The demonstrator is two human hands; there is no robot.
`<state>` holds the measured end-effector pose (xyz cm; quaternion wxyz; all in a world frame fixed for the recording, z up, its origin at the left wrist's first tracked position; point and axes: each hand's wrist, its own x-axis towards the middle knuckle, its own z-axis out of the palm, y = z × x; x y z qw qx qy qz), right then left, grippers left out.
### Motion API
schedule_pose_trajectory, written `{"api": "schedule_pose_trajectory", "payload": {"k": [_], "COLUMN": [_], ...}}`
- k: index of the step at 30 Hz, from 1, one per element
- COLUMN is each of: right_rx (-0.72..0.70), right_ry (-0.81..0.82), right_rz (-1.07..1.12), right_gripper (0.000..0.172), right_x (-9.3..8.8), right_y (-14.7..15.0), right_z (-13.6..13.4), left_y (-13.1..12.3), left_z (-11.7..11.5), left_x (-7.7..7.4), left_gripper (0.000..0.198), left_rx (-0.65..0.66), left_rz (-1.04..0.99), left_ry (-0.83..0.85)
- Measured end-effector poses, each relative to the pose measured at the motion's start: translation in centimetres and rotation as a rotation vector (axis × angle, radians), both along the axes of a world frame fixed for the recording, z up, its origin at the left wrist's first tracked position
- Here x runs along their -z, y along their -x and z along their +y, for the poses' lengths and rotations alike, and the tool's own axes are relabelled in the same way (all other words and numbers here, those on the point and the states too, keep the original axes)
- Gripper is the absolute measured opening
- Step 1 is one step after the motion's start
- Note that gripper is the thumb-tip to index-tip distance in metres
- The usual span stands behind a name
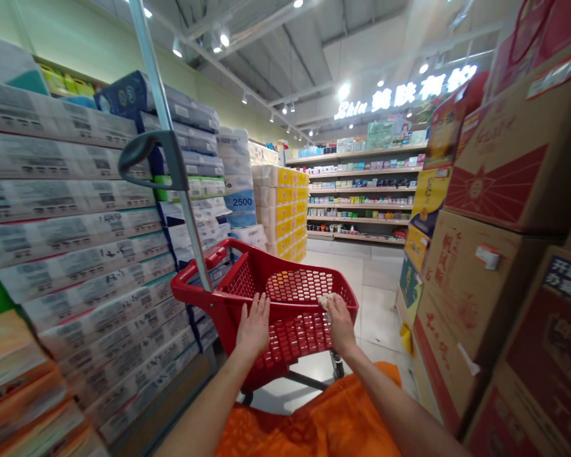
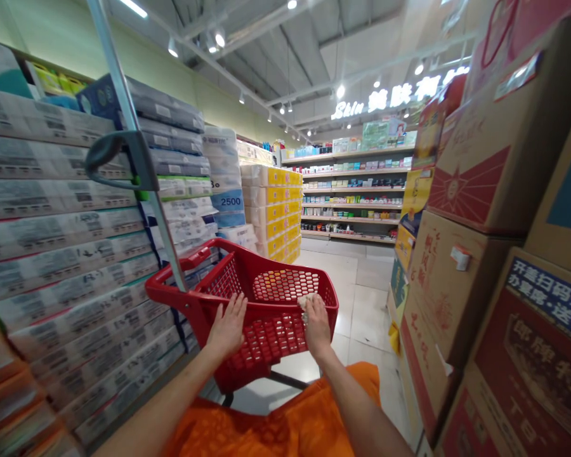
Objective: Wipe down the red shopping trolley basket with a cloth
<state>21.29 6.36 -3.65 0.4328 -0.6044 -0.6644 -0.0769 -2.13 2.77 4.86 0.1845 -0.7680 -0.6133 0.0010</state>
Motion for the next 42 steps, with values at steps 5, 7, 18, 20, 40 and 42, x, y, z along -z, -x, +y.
{"api": "schedule_pose_trajectory", "payload": {"k": [5, 7, 18, 20, 40, 42], "right_rx": [-0.238, -0.189, -0.227, -0.147, -0.309, -0.401], "right_ry": [-0.057, -0.078, -0.083, -0.097, -0.082, -0.106], "right_rz": [-0.054, -0.023, -0.081, -0.051, 0.012, 0.000], "right_gripper": [0.048, 0.047, 0.050, 0.052, 0.061, 0.059], "right_x": [-0.4, 0.0, -0.4, -0.1, -1.6, -2.8], "right_y": [2.9, 1.2, 3.3, 1.7, 9.9, 13.5], "right_z": [0.5, 0.5, 0.3, 0.3, -0.1, -0.3], "left_y": [0.2, 0.2, 1.1, 2.3, 6.9, 7.1], "left_z": [-0.1, -0.2, -0.8, -1.1, -3.0, -3.2], "left_x": [-0.4, -0.3, -1.4, -1.8, -1.7, -1.9], "left_gripper": [0.072, 0.072, 0.068, 0.067, 0.066, 0.065], "left_rx": [0.004, 0.005, -0.024, -0.085, -0.115, -0.080], "left_rz": [0.016, 0.010, -0.038, -0.054, -0.093, -0.108], "left_ry": [0.012, 0.010, -0.005, -0.052, -0.187, -0.206]}}
